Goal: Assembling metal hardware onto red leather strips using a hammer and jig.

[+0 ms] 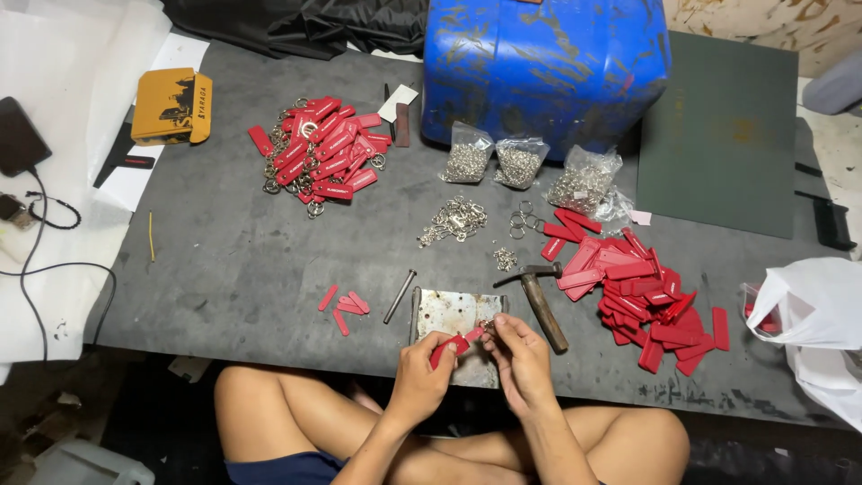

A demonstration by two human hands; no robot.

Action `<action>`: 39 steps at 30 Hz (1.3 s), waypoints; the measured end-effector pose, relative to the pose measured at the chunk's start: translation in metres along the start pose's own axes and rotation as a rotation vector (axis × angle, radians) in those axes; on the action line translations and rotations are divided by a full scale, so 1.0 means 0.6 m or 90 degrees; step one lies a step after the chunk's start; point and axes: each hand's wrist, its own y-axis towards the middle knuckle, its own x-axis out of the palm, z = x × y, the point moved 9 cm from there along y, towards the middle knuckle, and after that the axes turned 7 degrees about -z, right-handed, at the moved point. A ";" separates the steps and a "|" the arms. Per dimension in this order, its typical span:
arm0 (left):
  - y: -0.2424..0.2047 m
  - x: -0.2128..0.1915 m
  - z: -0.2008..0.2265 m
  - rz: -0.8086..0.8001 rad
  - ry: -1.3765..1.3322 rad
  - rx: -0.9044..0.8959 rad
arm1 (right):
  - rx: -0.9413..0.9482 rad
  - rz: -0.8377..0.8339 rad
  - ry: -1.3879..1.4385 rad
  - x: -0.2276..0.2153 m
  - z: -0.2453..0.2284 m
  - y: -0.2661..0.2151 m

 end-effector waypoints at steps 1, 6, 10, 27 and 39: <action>-0.003 0.000 -0.001 0.002 0.002 0.000 | 0.000 -0.002 0.001 0.000 0.000 -0.003; -0.019 0.006 -0.009 -0.001 0.000 -0.013 | 0.027 -0.033 0.044 0.026 -0.007 -0.031; -0.029 0.007 -0.005 -0.011 0.004 -0.030 | 0.039 -0.029 0.051 0.020 0.005 -0.034; -0.034 0.010 -0.006 -0.044 -0.041 -0.048 | 0.034 -0.010 -0.248 0.051 -0.005 -0.070; -0.030 0.012 0.007 -0.122 0.040 -0.114 | -0.218 -0.245 -0.580 0.124 -0.077 -0.089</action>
